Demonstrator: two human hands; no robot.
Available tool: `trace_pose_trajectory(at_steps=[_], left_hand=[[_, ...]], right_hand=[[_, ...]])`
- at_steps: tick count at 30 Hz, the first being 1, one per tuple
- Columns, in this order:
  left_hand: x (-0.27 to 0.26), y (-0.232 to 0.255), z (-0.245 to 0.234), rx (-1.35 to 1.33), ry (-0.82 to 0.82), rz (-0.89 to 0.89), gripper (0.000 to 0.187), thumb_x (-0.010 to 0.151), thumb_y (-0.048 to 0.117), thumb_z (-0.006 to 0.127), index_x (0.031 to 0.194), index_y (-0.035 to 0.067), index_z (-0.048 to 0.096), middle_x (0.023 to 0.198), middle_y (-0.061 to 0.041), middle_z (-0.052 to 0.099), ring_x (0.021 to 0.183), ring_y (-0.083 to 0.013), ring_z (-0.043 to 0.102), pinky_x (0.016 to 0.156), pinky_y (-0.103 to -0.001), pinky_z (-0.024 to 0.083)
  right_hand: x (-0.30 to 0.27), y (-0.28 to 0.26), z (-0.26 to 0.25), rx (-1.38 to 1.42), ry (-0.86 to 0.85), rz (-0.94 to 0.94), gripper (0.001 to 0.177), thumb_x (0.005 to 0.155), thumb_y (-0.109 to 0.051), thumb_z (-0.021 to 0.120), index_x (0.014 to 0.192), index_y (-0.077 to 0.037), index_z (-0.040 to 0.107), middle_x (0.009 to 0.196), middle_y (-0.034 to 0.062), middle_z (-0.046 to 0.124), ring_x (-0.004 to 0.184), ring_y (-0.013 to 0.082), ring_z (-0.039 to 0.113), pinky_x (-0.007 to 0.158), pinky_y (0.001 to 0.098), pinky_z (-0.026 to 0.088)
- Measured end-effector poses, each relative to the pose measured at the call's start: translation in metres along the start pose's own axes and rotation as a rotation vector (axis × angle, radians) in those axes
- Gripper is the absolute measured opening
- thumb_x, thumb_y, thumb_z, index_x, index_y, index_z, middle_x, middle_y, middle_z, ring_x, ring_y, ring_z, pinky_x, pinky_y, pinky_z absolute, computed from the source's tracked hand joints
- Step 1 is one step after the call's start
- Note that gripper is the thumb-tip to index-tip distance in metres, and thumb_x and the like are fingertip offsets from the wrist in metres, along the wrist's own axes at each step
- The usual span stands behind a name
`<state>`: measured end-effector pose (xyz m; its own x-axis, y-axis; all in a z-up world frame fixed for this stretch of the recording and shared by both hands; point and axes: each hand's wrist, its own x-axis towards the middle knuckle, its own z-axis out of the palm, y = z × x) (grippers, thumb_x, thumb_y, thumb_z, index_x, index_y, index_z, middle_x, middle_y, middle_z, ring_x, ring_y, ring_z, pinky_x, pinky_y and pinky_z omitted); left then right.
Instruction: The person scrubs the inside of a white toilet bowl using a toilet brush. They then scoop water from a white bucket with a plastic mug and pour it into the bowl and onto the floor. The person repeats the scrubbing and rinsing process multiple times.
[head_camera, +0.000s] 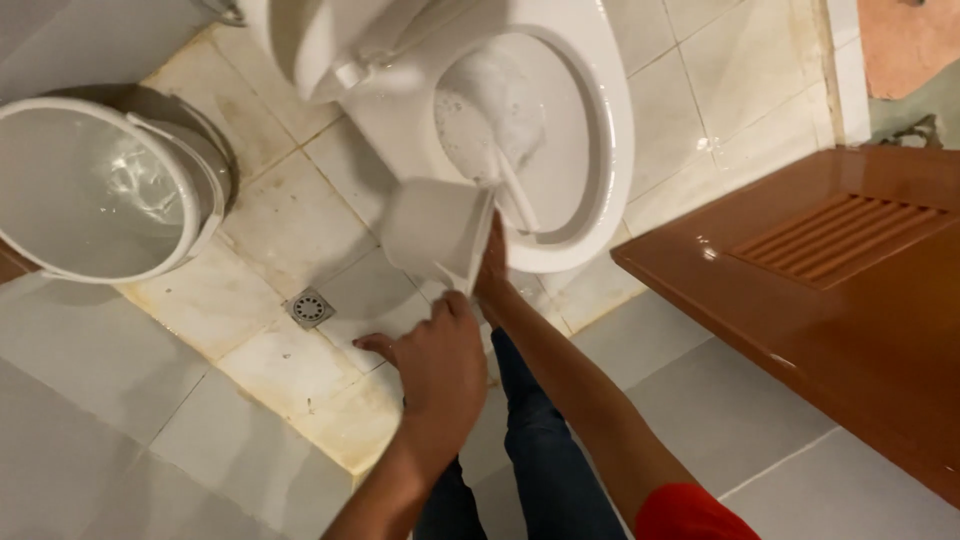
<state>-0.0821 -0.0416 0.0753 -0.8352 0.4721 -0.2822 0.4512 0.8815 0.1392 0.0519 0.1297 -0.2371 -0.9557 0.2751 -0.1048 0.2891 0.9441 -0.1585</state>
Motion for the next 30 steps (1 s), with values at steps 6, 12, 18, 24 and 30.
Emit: trace_pose_trajectory(at_steps=[6, 12, 18, 24, 30], left_hand=[[0.024, -0.039, -0.014, -0.048, -0.037, -0.025, 0.034, 0.082, 0.004, 0.070, 0.114, -0.007, 0.069, 0.074, -0.005, 0.067, 0.045, -0.0179, 0.067, 0.040, -0.035, 0.054], [0.021, -0.035, 0.028, -0.083, -0.219, -0.003, 0.072, 0.068, 0.028, 0.090, 0.125, -0.004, 0.059, 0.090, -0.008, 0.068, 0.069, -0.0232, 0.074, 0.060, -0.040, 0.059], [0.019, -0.015, 0.018, -0.071, 0.173, -0.084, 0.028, 0.078, 0.008, 0.077, 0.103, -0.001, 0.070, 0.067, -0.001, 0.059, 0.050, -0.0152, 0.062, 0.048, -0.029, 0.049], [0.031, -0.016, 0.018, -0.123, 0.270, -0.179, 0.023, 0.082, 0.006, 0.075, 0.104, 0.000, 0.071, 0.069, -0.004, 0.065, 0.054, -0.0166, 0.066, 0.050, -0.029, 0.052], [0.014, -0.022, -0.009, -0.373, 0.166, -0.342, 0.012, 0.097, 0.013, 0.066, 0.100, 0.002, 0.071, 0.063, -0.005, 0.065, 0.051, -0.0176, 0.068, 0.049, -0.028, 0.055]], right_hand=[[0.014, -0.023, 0.027, 0.086, 0.101, -0.203, 0.058, 0.088, -0.018, 0.062, 0.141, 0.001, 0.050, 0.155, 0.0249, 0.041, 0.149, 0.0436, 0.034, 0.124, 0.0576, 0.024], [0.072, -0.052, 0.018, 0.157, 0.255, -0.448, 0.046, 0.092, -0.026, 0.064, 0.130, 0.001, 0.068, 0.147, 0.0249, 0.056, 0.143, 0.0459, 0.046, 0.121, 0.0590, 0.035], [0.067, -0.015, 0.072, -0.302, -0.475, -0.403, 0.038, 0.092, -0.026, 0.058, 0.057, -0.016, 0.067, 0.051, 0.0039, 0.063, 0.062, 0.0216, 0.060, 0.105, 0.0511, 0.030], [0.085, -0.027, 0.055, -0.237, -0.311, -0.612, 0.030, 0.095, -0.028, 0.057, 0.073, -0.011, 0.067, 0.071, 0.0102, 0.063, 0.080, 0.0290, 0.059, 0.107, 0.0541, 0.034], [0.101, -0.041, 0.013, -0.152, -0.084, -0.744, 0.028, 0.098, -0.030, 0.056, 0.092, -0.005, 0.066, 0.095, 0.0177, 0.063, 0.102, 0.0378, 0.057, 0.109, 0.0577, 0.039]])
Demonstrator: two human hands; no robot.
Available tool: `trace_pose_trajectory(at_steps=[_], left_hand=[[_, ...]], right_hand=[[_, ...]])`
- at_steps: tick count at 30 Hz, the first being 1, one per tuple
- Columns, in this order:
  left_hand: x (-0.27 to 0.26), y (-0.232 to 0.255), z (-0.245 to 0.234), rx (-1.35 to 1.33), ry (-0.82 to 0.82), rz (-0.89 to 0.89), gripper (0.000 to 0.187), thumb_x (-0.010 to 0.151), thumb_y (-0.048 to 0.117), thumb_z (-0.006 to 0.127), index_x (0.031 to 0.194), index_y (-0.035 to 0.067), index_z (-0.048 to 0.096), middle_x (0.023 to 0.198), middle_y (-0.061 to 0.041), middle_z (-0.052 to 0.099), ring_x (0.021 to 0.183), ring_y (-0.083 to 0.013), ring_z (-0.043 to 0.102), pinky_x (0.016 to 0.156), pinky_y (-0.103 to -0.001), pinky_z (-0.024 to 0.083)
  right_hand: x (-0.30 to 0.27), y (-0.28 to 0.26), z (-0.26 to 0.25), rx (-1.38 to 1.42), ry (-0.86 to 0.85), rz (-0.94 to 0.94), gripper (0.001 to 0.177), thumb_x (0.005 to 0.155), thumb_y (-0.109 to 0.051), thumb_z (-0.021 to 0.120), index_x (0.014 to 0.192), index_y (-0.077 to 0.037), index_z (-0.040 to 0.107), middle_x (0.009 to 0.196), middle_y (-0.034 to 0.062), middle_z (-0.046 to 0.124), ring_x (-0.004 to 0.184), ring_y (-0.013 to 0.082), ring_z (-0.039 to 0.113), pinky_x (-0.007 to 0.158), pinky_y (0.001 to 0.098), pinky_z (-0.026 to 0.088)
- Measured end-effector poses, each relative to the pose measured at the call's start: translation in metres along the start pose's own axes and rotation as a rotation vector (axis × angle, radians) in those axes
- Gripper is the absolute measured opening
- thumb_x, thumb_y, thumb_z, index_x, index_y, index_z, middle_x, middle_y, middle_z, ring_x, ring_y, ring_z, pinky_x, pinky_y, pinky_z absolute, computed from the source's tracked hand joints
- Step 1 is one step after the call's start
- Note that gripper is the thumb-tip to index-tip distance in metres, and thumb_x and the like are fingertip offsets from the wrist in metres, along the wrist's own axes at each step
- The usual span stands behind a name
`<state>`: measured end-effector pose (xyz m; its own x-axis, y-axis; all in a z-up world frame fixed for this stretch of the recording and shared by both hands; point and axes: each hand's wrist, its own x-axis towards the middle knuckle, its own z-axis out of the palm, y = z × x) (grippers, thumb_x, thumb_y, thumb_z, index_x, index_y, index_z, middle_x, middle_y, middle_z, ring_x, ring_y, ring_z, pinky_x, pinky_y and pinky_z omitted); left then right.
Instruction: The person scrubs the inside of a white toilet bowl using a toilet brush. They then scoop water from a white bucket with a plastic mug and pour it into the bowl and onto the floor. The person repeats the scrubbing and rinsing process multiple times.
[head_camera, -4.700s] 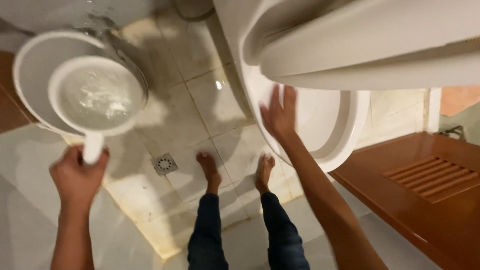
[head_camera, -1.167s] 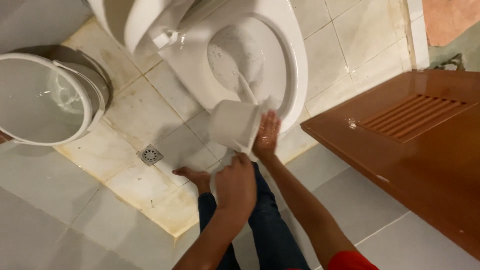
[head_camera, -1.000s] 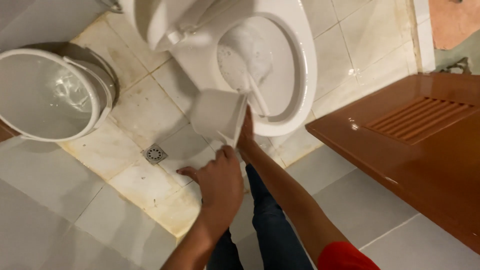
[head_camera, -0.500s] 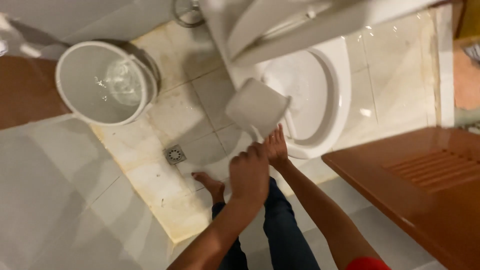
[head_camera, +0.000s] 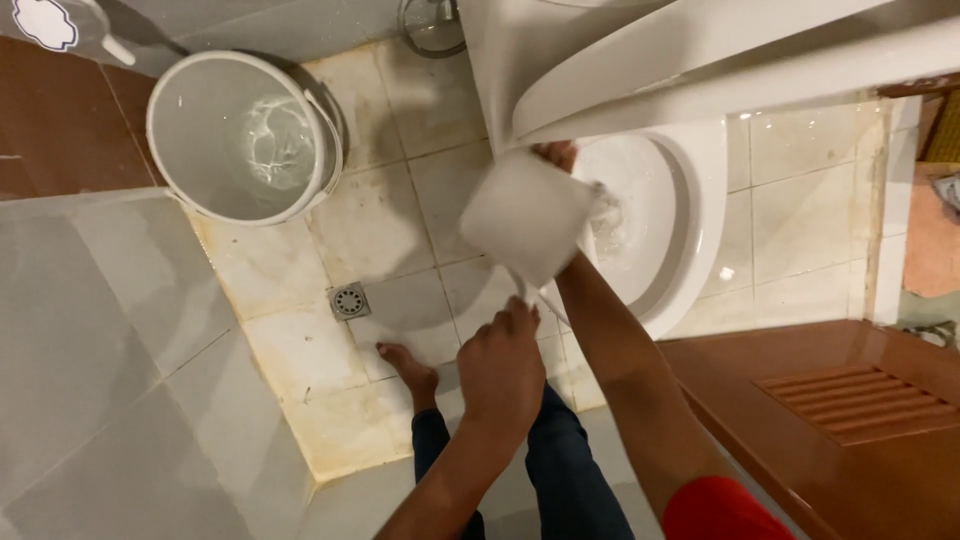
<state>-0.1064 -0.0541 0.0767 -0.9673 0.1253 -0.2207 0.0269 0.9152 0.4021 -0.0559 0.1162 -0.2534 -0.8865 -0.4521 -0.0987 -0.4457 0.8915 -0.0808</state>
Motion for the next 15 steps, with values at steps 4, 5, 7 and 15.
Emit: trace_pose_trajectory(at_steps=[4, 5, 7, 15], left_hand=[[-0.008, -0.019, -0.006, -0.110, -0.097, -0.133, 0.024, 0.088, 0.019, 0.068, 0.105, 0.003, 0.066, 0.068, -0.010, 0.066, 0.058, -0.0299, 0.073, 0.050, -0.043, 0.059], [-0.007, -0.027, -0.005, -0.151, -0.136, -0.196, 0.025, 0.089, 0.023, 0.066, 0.105, 0.003, 0.066, 0.069, -0.012, 0.066, 0.060, -0.0331, 0.073, 0.052, -0.044, 0.060], [-0.008, -0.043, -0.004, -0.192, -0.173, -0.247, 0.027, 0.090, 0.027, 0.064, 0.104, 0.004, 0.066, 0.070, -0.013, 0.066, 0.063, -0.0364, 0.074, 0.054, -0.046, 0.060], [0.005, -0.128, -0.011, -0.431, -0.216, -0.763, 0.057, 0.083, 0.047, 0.068, 0.123, 0.007, 0.072, 0.106, -0.024, 0.076, 0.104, -0.0471, 0.072, 0.090, -0.056, 0.054]], right_hand=[[0.000, 0.010, -0.028, -0.026, 0.164, -0.080, 0.033, 0.100, -0.031, 0.055, 0.104, -0.001, 0.066, 0.111, 0.0227, 0.064, 0.117, 0.0437, 0.056, 0.110, 0.0601, 0.043], [-0.002, 0.012, -0.034, -0.030, 0.203, -0.107, 0.035, 0.100, -0.032, 0.055, 0.107, 0.000, 0.066, 0.115, 0.0240, 0.064, 0.120, 0.0452, 0.056, 0.110, 0.0607, 0.043], [-0.004, 0.015, -0.044, -0.039, 0.286, -0.144, 0.038, 0.101, -0.032, 0.055, 0.114, 0.002, 0.066, 0.123, 0.0265, 0.064, 0.128, 0.0482, 0.055, 0.111, 0.0619, 0.045], [-0.100, 0.014, -0.059, 0.058, -0.169, 0.095, 0.072, 0.098, -0.028, 0.053, 0.158, 0.003, 0.029, 0.164, 0.0279, 0.031, 0.150, 0.0470, 0.032, 0.121, 0.0536, 0.030]])
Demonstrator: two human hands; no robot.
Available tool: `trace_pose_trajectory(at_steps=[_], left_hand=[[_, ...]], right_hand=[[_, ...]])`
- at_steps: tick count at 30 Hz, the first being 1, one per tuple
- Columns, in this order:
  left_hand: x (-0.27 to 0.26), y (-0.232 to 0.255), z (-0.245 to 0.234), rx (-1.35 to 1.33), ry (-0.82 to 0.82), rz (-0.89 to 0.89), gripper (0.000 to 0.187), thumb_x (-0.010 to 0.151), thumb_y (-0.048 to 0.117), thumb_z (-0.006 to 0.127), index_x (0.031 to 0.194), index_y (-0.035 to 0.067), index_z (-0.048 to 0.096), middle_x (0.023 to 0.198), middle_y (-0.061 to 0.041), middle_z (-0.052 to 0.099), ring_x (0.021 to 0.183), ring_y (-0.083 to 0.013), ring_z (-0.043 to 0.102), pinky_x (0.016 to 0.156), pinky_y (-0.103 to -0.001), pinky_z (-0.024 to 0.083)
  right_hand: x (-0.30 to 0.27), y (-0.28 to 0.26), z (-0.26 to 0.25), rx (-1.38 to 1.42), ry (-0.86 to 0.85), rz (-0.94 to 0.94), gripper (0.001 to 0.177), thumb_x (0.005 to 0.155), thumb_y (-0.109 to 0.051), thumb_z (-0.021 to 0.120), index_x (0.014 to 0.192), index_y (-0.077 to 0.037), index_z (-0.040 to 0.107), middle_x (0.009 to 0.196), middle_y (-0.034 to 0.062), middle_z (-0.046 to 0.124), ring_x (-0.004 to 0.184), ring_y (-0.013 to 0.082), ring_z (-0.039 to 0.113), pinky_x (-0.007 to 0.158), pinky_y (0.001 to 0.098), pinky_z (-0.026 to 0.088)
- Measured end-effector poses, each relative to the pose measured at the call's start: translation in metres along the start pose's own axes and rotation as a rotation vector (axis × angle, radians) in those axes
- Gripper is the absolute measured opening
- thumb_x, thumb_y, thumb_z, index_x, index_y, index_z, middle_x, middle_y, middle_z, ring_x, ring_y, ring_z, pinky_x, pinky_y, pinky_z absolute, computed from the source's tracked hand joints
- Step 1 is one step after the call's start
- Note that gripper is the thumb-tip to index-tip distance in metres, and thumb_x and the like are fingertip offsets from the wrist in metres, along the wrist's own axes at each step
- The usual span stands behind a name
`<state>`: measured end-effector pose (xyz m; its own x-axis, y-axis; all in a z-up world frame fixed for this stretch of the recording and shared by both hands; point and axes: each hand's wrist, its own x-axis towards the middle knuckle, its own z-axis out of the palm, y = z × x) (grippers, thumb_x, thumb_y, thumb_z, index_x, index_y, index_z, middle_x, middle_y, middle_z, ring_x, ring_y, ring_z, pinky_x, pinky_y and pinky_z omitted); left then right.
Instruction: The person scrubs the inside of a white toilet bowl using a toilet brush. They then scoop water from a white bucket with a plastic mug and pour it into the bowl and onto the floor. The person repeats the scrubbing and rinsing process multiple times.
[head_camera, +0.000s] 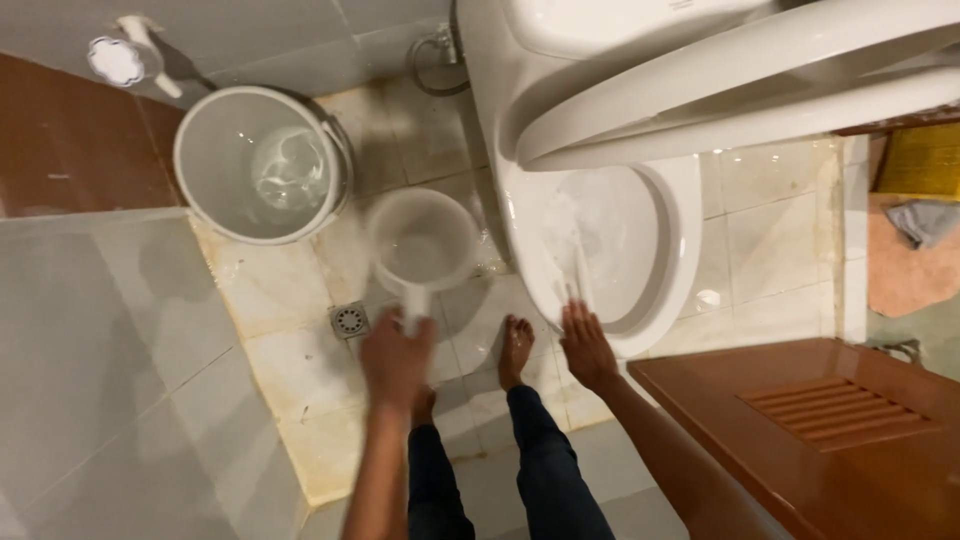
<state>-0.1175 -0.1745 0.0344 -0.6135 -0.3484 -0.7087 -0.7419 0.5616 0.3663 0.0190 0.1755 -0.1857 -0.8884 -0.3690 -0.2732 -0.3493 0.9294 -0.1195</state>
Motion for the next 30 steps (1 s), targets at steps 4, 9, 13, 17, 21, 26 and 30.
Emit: trace_pose_trajectory(at_steps=[4, 9, 13, 17, 21, 26, 30], left_hand=[[0.131, -0.070, -0.018, -0.049, 0.128, 0.144, 0.043, 0.094, 0.033, 0.066, 0.108, -0.007, 0.071, 0.089, -0.030, 0.070, 0.090, -0.0505, 0.069, 0.083, -0.061, 0.051], [0.264, -0.097, -0.032, -0.086, 0.509, 0.311, 0.037, 0.094, 0.039, 0.070, 0.094, 0.002, 0.076, 0.087, -0.025, 0.073, 0.094, -0.0522, 0.068, 0.083, -0.063, 0.050], [0.261, -0.093, -0.047, -0.082, 0.597, 0.378, 0.033, 0.095, 0.035, 0.073, 0.103, 0.003, 0.078, 0.088, -0.022, 0.076, 0.093, -0.0439, 0.073, 0.082, -0.054, 0.056], [0.229, -0.099, -0.018, 0.178, 0.718, 0.642, 0.013, 0.094, 0.015, 0.073, 0.091, 0.003, 0.077, 0.087, -0.017, 0.073, 0.083, -0.0394, 0.072, 0.077, -0.048, 0.058], [0.172, -0.075, 0.018, 0.260, 0.628, 0.756, 0.008, 0.088, 0.011, 0.075, 0.079, 0.011, 0.074, 0.095, -0.009, 0.071, 0.084, -0.0351, 0.071, 0.073, -0.041, 0.059], [0.130, -0.083, 0.085, 0.284, 0.491, 0.730, 0.022, 0.095, 0.012, 0.063, 0.073, 0.012, 0.062, 0.070, -0.012, 0.062, 0.068, -0.0375, 0.067, 0.065, -0.047, 0.053], [0.093, -0.087, 0.110, 0.113, 0.384, 0.649, 0.033, 0.099, 0.011, 0.057, 0.067, 0.004, 0.060, 0.060, -0.020, 0.061, 0.062, -0.0451, 0.065, 0.061, -0.051, 0.052]], right_hand=[[-0.002, -0.010, 0.009, -0.022, 0.020, 0.050, 0.080, 0.097, -0.038, 0.054, 0.157, 0.007, 0.028, 0.164, 0.0314, 0.028, 0.150, 0.0503, 0.031, 0.118, 0.0574, 0.034], [-0.002, -0.016, 0.002, -0.002, 0.065, 0.102, 0.087, 0.095, -0.049, 0.057, 0.156, 0.007, 0.032, 0.165, 0.0305, 0.029, 0.149, 0.0515, 0.032, 0.117, 0.0603, 0.034], [-0.002, -0.013, 0.001, 0.044, 0.025, 0.128, 0.085, 0.098, -0.054, 0.054, 0.155, 0.007, 0.035, 0.163, 0.0304, 0.032, 0.149, 0.0514, 0.033, 0.118, 0.0605, 0.034], [-0.004, -0.007, 0.013, 0.129, 0.087, 0.177, 0.072, 0.105, -0.047, 0.050, 0.156, 0.002, 0.039, 0.160, 0.0254, 0.041, 0.148, 0.0451, 0.038, 0.118, 0.0557, 0.034], [0.002, 0.035, 0.060, 0.136, 0.394, 0.262, 0.040, 0.101, -0.021, 0.062, 0.136, -0.002, 0.063, 0.133, 0.0187, 0.066, 0.130, 0.0357, 0.061, 0.114, 0.0432, 0.044], [0.004, 0.052, 0.062, 0.346, 0.198, 0.490, 0.030, 0.096, -0.022, 0.066, 0.123, -0.010, 0.071, 0.123, 0.0081, 0.068, 0.129, 0.0284, 0.060, 0.114, 0.0381, 0.045], [-0.015, 0.050, 0.041, 0.407, 0.348, 0.416, 0.026, 0.092, -0.015, 0.068, 0.117, -0.010, 0.073, 0.116, 0.0081, 0.069, 0.122, 0.0260, 0.063, 0.112, 0.0357, 0.046]])
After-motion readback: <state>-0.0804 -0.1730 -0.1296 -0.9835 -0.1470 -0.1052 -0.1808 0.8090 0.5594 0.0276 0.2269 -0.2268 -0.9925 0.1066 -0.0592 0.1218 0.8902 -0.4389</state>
